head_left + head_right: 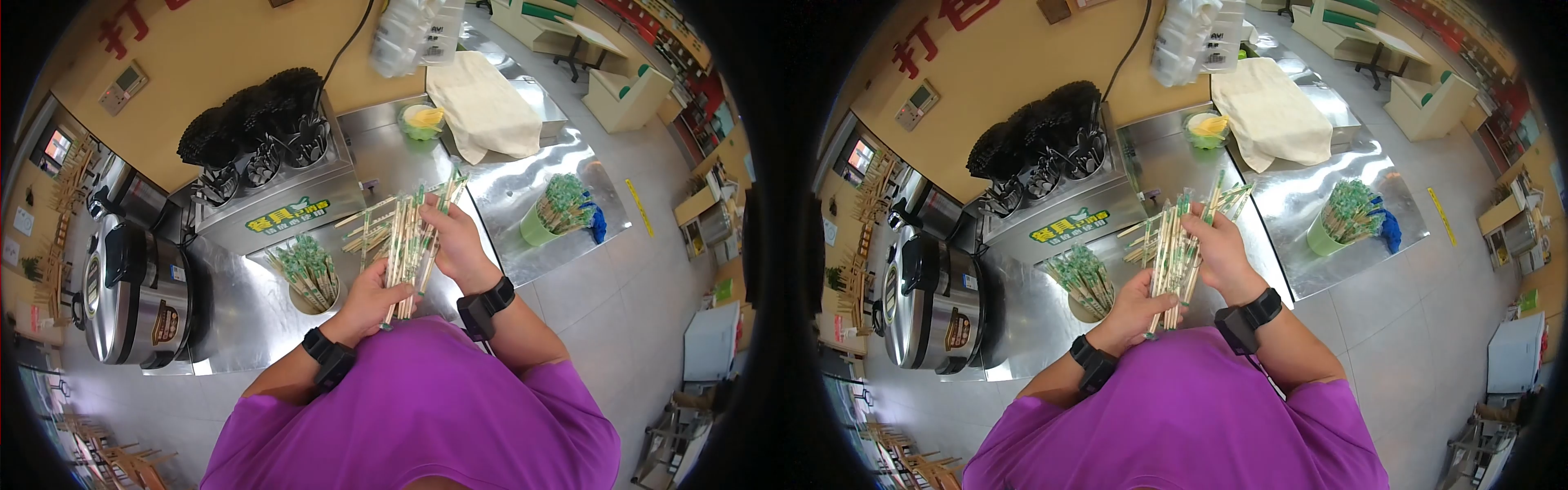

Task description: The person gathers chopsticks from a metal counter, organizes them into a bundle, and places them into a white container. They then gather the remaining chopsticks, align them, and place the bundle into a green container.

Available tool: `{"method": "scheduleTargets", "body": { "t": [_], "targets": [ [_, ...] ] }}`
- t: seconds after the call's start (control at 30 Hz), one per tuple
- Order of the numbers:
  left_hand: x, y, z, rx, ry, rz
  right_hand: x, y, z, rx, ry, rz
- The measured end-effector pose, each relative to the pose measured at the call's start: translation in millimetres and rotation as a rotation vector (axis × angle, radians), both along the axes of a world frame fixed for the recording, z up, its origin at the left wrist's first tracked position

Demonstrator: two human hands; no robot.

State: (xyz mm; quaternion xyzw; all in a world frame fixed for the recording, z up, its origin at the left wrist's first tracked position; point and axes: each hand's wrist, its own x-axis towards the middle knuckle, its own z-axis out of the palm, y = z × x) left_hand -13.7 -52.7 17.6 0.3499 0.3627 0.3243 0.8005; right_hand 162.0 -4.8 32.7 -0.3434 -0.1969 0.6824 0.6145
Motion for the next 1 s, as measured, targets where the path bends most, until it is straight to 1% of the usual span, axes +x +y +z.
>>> {"method": "scheduleTargets", "body": {
  "t": [0.03,0.13,0.23,0.33,0.57,0.67,0.77,0.87,0.9,0.97,1.0],
  "targets": [
    [-0.7,1.7,-5.6,0.015,-0.025,0.005,-1.7,-1.6,0.2,-0.010,-0.061,-0.048],
    [-2.6,3.8,-14.0,0.039,-0.055,0.032,-0.2,-4.0,-11.4,0.040,-0.274,-0.043],
    [-1.4,3.5,-20.8,0.070,-0.046,0.077,-3.9,-12.9,-1.1,-0.090,-0.010,0.038],
    [0.1,4.9,-28.1,0.112,-0.030,0.101,-9.7,-17.9,-11.0,-0.103,0.039,0.123],
    [3.2,1.4,-17.9,0.085,-0.032,0.084,-20.0,-21.4,-21.7,-0.101,-0.004,0.138],
    [2.0,2.9,-20.6,0.087,0.024,0.089,-23.2,-23.2,-27.4,-0.132,-0.083,0.186],
    [-5.2,10.9,-28.0,0.075,0.114,0.106,-10.6,-17.9,-35.9,-0.098,-0.154,0.272],
    [-16.0,11.8,-28.6,0.055,0.134,0.228,7.5,1.3,-79.3,-0.167,-0.442,0.168],
    [-21.1,12.5,-33.7,0.055,0.134,0.252,13.7,6.6,-96.5,-0.190,-0.731,0.146],
    [-27.7,8.7,-32.7,0.046,0.161,0.254,18.3,14.0,-139.6,-0.095,-1.175,0.215],
    [-29.6,7.3,-32.1,0.045,0.174,0.254,15.6,15.0,-134.2,-0.042,-1.398,0.246]
  ]
}}
